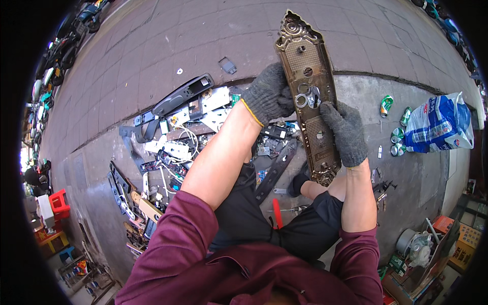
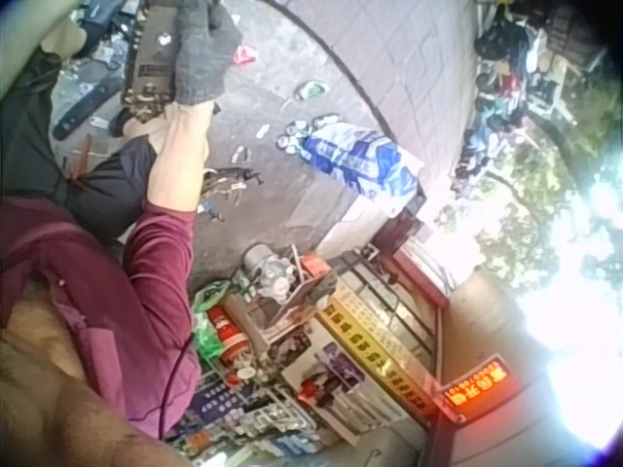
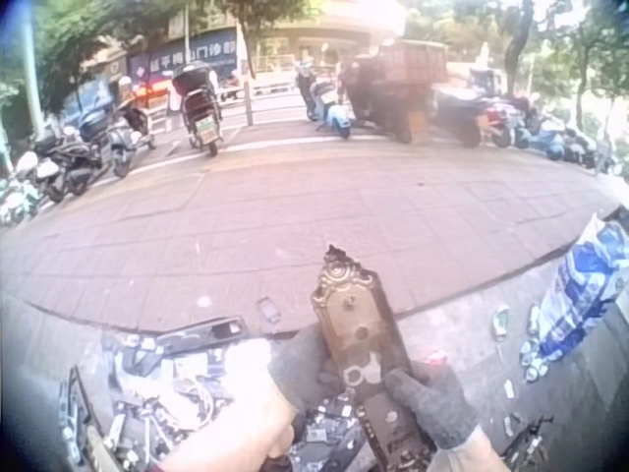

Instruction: The person sits on the ground and disassembles electronic components using a power drill and pliers. They remove screws from a plastic housing, separate parts, and manipulate internal components.

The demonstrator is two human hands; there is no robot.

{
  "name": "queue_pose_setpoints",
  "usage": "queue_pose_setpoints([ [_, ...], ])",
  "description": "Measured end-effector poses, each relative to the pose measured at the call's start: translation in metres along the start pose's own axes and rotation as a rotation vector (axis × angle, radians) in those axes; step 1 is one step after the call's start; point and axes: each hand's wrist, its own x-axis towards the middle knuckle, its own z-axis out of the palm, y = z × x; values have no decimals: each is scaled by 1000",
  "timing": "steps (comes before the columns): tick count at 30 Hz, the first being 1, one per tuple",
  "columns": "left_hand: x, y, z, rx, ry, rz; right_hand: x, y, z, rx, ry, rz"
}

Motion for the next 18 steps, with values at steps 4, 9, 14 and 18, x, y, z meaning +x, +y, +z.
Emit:
queue_pose_setpoints([
  [4,11,-10,-5,163,252,217,3,2,4,-147,49,-11],
  [9,15,-4,0,278,364,262,1,0,3,-349,116,-248],
  [14,7,25,-4,247,880,401,15,3,-6,-580,212,-259],
  [18,-12,48,-10,157,883,616,28,20,-14,-1342,408,-199],
])
